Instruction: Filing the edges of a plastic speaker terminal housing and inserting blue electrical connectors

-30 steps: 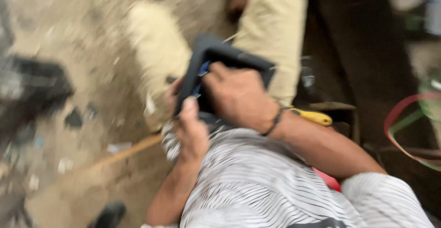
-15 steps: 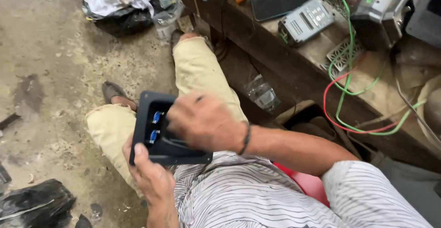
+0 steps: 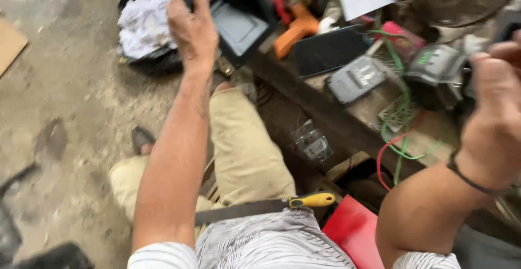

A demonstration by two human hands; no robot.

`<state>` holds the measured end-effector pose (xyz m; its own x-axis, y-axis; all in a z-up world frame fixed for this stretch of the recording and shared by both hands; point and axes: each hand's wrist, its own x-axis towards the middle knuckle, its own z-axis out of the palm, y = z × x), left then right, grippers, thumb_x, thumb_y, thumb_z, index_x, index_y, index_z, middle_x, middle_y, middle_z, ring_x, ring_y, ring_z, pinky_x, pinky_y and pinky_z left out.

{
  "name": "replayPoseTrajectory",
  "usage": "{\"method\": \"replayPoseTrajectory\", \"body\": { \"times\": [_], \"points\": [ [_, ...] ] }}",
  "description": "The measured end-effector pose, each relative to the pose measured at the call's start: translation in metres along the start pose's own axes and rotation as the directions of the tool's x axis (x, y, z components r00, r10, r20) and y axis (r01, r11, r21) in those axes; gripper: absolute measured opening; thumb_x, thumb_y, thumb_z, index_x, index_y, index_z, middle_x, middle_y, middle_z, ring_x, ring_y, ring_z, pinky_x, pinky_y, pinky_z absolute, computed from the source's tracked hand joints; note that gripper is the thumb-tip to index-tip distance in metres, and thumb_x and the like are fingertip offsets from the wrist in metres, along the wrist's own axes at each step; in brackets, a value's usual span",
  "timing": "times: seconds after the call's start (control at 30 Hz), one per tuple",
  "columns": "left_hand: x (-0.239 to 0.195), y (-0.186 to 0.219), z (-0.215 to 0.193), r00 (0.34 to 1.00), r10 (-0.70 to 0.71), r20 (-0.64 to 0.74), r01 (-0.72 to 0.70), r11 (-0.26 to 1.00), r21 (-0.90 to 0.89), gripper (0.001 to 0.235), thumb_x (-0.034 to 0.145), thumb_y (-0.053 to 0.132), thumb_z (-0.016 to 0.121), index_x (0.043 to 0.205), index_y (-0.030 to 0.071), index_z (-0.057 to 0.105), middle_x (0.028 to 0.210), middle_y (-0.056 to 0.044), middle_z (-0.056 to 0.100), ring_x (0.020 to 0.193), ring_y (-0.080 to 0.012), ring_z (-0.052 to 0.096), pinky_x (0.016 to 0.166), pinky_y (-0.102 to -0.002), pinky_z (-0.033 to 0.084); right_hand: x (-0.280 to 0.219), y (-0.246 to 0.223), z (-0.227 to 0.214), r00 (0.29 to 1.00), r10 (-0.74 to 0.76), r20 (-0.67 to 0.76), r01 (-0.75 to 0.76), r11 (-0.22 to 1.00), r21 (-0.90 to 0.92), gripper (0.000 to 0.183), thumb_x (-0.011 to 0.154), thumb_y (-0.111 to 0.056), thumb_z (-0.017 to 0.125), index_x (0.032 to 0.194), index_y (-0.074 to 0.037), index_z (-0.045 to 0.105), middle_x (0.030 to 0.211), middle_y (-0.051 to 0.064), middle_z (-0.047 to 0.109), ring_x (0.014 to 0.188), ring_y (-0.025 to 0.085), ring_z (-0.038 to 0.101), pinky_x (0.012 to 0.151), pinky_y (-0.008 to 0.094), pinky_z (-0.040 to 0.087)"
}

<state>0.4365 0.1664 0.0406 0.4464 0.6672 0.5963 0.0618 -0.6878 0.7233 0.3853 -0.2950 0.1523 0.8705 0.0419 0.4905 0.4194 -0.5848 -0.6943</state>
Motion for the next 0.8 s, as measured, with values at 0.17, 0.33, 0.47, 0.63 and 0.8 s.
{"method": "replayPoseTrajectory", "body": {
  "times": [0.17,0.33,0.47,0.63,0.8],
  "points": [
    [0.006,-0.04,0.034,0.998,0.014,0.069,-0.019,0.998,0.068,0.037,0.1,0.03,0.066,0.11,-0.007,0.067,0.106,-0.028,0.069,0.099,-0.045,0.064,0.089,-0.05,0.047,0.011,0.104,-0.076,0.933,0.207,-0.294,-0.25,0.961,-0.117,0.014,0.13,-0.018,0.059,0.128,-0.007,0.067,0.113,0.005,0.07,0.102,0.012,0.067,0.099,0.031,0.052],
    [-0.007,-0.011,0.029,1.0,-0.016,-0.025,0.017,0.999,0.049,0.037,0.103,0.03,0.061,0.112,-0.006,0.064,0.105,-0.025,0.074,0.095,-0.04,0.075,0.078,-0.046,0.06,0.028,0.111,-0.058,0.989,0.025,-0.145,-0.074,0.934,-0.348,0.035,0.097,0.011,0.091,0.126,0.005,0.071,0.107,0.015,0.071,0.09,0.021,0.065,0.077,0.033,0.053],
    [-0.012,-0.021,0.037,0.958,-0.285,-0.022,0.283,0.933,0.222,0.054,0.101,0.043,0.065,0.129,0.0,0.049,0.128,-0.026,0.064,0.116,-0.0445,0.064,0.097,-0.048,0.052,0.042,0.143,-0.008,0.978,0.206,-0.032,-0.203,0.909,-0.364,0.036,0.094,-0.018,0.09,0.118,0.0,0.072,0.095,0.011,0.076,0.079,0.02,0.072,0.07,0.036,0.055],
    [-0.018,0.019,0.008,0.929,-0.367,0.054,0.369,0.929,-0.021,0.031,0.091,0.022,0.066,0.112,0.009,0.048,0.106,-0.011,0.07,0.088,-0.023,0.077,0.072,-0.035,0.07,0.047,0.172,0.004,0.978,0.193,-0.083,-0.211,0.887,-0.412,0.032,0.089,-0.025,0.093,0.11,-0.004,0.08,0.084,0.003,0.074,0.073,0.012,0.069,0.065,0.032,0.055],
    [-0.025,0.022,-0.002,0.938,-0.326,0.116,0.335,0.94,-0.066,0.037,0.089,0.015,0.073,0.118,0.003,0.052,0.113,-0.013,0.067,0.098,-0.0217,0.073,0.086,-0.031,0.067,0.048,0.173,-0.003,0.972,0.221,-0.078,-0.234,0.94,-0.249,0.026,0.088,-0.01,0.089,0.109,-0.001,0.078,0.085,0.002,0.073,0.077,0.005,0.064,0.065,0.024,0.053]
  ]
}}
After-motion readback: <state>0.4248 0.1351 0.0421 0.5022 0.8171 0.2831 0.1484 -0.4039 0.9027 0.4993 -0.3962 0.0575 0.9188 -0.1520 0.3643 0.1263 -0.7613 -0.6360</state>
